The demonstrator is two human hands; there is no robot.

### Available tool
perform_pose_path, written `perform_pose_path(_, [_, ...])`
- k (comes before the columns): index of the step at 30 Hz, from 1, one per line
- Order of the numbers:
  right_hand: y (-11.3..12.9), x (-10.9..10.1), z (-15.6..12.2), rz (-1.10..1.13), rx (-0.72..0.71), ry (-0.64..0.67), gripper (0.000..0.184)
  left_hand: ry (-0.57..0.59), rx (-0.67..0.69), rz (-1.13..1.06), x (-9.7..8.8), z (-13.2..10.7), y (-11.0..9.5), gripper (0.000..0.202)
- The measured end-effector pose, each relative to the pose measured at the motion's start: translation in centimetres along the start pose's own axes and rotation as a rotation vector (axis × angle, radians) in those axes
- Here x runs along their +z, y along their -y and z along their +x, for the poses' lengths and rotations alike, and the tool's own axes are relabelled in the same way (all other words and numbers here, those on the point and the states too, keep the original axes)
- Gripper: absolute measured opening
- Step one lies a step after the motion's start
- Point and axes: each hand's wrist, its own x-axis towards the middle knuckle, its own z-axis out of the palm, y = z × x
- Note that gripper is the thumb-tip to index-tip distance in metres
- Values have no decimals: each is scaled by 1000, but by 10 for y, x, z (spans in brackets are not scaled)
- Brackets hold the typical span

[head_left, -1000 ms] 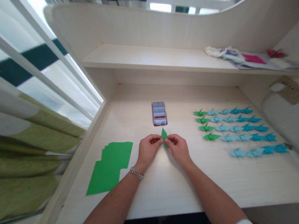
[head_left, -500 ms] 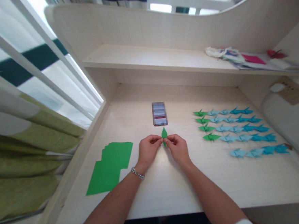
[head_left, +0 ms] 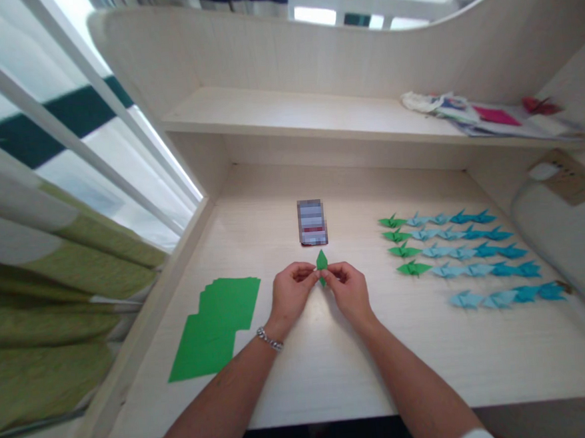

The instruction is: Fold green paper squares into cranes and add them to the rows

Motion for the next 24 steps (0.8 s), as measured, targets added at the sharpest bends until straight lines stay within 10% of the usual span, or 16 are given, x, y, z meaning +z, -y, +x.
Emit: perform_pose_path(24, [-1, 0, 1, 16, 20, 3, 22, -25, 122, 117, 1, -7, -5, 21])
